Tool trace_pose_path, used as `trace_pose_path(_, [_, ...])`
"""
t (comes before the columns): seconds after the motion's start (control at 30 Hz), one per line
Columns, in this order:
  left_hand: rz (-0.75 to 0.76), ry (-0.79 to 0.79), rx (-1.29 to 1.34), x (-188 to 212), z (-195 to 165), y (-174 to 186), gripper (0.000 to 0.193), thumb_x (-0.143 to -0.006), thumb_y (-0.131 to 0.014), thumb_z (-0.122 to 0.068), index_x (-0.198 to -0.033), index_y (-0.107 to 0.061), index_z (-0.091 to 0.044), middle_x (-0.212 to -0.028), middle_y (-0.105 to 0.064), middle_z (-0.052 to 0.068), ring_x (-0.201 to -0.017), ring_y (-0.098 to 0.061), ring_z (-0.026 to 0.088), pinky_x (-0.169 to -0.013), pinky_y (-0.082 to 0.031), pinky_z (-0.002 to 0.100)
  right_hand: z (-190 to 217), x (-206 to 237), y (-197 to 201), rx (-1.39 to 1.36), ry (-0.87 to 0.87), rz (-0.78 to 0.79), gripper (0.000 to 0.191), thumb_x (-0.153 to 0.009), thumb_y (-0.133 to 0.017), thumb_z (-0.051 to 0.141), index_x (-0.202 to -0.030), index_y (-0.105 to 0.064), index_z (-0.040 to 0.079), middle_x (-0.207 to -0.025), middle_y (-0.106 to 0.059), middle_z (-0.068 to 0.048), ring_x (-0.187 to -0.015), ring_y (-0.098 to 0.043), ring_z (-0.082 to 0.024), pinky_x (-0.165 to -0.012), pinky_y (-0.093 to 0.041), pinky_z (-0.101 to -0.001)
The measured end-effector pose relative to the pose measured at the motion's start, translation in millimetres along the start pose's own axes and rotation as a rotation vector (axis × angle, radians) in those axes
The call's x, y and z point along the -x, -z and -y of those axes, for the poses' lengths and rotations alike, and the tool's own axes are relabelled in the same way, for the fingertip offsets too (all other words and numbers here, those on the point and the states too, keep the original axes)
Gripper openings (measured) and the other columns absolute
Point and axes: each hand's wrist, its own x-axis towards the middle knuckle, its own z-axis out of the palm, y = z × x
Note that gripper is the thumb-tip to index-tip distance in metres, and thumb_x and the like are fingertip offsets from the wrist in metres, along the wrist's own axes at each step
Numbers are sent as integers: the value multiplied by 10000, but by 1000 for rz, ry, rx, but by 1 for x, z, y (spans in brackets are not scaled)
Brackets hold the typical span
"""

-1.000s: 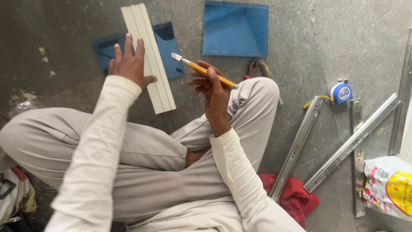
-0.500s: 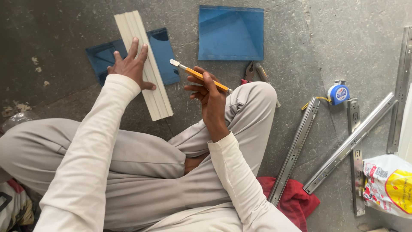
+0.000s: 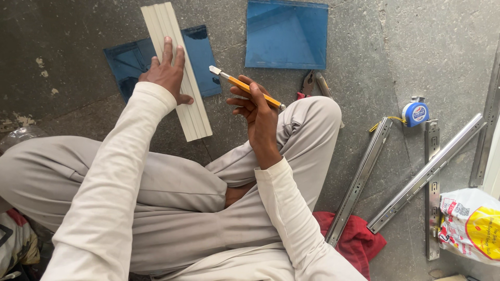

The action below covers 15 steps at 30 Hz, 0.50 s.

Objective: The person sits on the floor and uses a utility knife to score and snap a piece of blue-tinted glass. They use a white plastic strip as a straightedge to guide the scoring line, then break the glass along the score. The process is repeated on a second piece of glass.

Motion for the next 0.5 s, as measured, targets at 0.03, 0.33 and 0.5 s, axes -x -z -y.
trace_pose_path(0.03, [7,3,-2,-1,0,0,1438,-598,-966,-560,-1656,-72,-170,-1701,27,196,-1441,-344,502,-1050,-500,553,0,0,0,0,-2,0,440,-1052,-563,293,-1353,-638,-20,-1077,-767,-170,-884,-773,-232,-694,-613,-297])
trace_pose_path(0.33, [18,39,-77,0,-10,2,1441,-608,-916,-664,-1663,-69,-167,-1685,27,228,-1426,-364,518,-963,-553,566,1,-1,0,3,-2,-11,444,-1043,-572,292,-1347,-638,-26,-1067,-768,-175,-870,-772,-227,-685,-615,-300])
trace_pose_path(0.5, [20,39,-83,-2,-11,0,1459,-598,-920,-674,-1666,-81,-140,-1685,29,246,-1388,-413,541,-925,-578,557,0,0,1,8,-1,-8,434,-1054,-562,287,-1336,-646,-33,-1056,-770,-175,-883,-774,-224,-702,-616,-294])
